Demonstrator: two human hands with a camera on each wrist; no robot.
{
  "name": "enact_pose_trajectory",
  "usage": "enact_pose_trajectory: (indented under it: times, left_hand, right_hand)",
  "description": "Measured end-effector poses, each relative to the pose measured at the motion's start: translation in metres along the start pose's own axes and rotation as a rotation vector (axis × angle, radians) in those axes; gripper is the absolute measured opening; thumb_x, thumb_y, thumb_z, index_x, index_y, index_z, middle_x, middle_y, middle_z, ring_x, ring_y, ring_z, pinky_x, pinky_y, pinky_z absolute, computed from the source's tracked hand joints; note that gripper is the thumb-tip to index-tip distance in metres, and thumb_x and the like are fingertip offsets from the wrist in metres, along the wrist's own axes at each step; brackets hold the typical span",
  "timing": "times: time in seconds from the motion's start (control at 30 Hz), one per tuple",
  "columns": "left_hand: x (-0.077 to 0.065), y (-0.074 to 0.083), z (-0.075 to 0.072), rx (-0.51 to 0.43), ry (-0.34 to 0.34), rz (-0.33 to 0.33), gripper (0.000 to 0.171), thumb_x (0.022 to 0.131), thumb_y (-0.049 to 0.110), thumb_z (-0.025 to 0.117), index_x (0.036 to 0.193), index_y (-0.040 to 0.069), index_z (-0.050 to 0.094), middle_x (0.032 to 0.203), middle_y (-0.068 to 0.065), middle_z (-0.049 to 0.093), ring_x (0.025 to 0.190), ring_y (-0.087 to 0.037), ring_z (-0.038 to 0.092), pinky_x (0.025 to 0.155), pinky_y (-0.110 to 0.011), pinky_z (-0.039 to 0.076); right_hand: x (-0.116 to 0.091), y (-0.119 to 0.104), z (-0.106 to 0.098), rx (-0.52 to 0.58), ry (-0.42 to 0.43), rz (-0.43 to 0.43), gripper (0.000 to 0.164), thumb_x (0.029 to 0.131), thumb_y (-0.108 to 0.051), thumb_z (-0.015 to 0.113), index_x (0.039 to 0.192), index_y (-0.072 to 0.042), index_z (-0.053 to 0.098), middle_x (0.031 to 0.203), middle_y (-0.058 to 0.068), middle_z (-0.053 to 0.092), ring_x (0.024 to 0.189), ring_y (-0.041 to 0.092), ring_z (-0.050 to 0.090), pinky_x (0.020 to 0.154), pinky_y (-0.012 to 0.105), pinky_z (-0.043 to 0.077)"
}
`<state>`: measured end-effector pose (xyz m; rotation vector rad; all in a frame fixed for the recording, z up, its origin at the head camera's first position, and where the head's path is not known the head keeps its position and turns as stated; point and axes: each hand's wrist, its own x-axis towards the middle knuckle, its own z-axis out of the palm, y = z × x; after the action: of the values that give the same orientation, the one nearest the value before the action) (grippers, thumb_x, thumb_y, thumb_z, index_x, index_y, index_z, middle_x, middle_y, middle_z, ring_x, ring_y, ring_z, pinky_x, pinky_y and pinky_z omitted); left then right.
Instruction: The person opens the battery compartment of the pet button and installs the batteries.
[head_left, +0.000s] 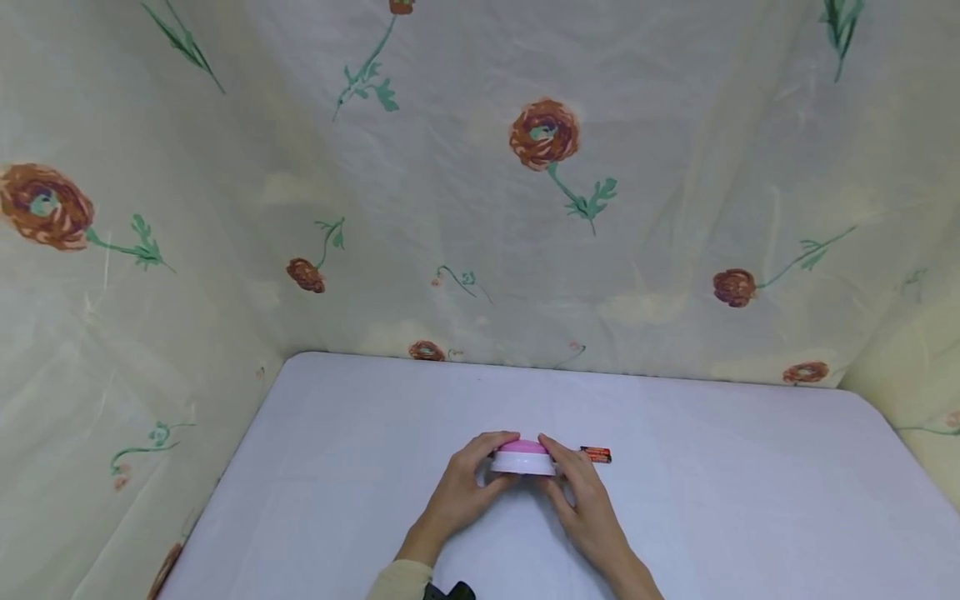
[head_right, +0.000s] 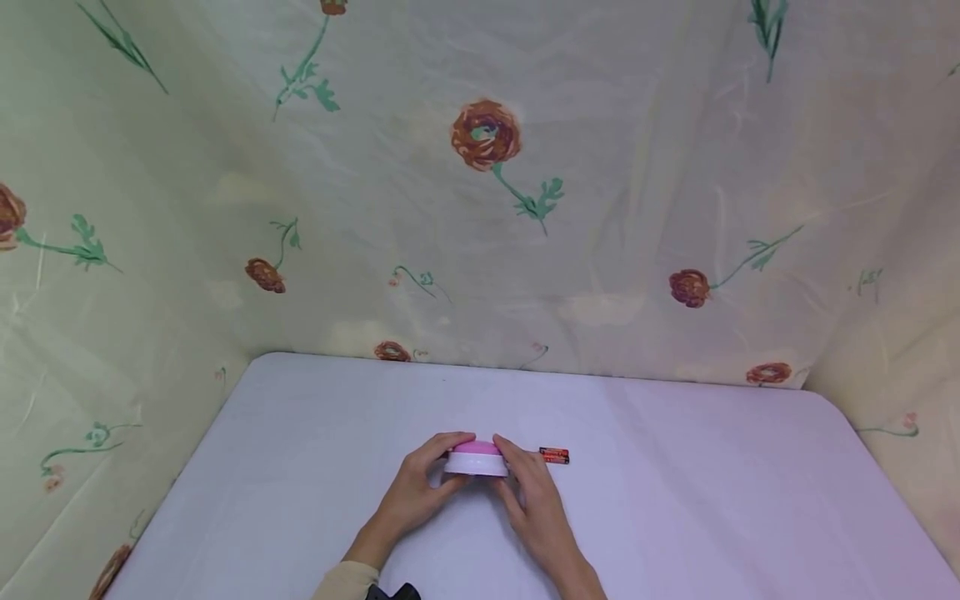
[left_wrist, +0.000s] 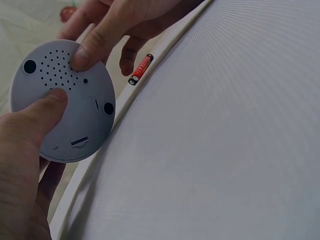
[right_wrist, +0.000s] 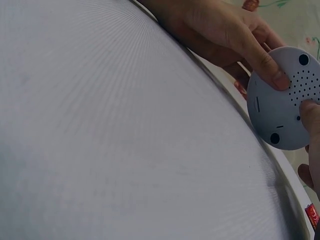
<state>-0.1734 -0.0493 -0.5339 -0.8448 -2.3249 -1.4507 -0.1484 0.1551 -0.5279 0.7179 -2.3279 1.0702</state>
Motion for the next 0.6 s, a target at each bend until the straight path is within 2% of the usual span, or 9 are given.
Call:
enact_pose_trajectory:
  times: [0.37,0.6]
  left_hand:
    - [-0.0009,-0.0008,0.0025,-0.011,0.015,-0.010,0.052,0.083,0.029,0.071,0.130,0.013,0.056,0.126,0.009,0.059,0.116,-0.010,0.056,0.095,-0.029,0.050]
    - [-0.0005,0.0005,0.0012,-0.020,0.039,-0.044,0.051,0.084,0.030,0.071,0.130,0.019,0.054,0.124,0.005,0.061,0.111,-0.011,0.060,0.090,-0.025,0.052]
  right_hand:
    - [-0.0025,-0.0008,-0.0022,0.004,-0.015,0.042,0.062,0.083,-0.001,0.068,0.140,-0.012,0.047,0.117,0.001,0.060,0.089,0.007,0.046,0.076,0.019,0.041]
    - [-0.0017,-0.0013,-0.0028,0.002,-0.018,0.062,0.060,0.085,-0.004,0.067,0.140,-0.013,0.045,0.110,-0.003,0.058,0.089,0.005,0.046,0.077,0.020,0.041]
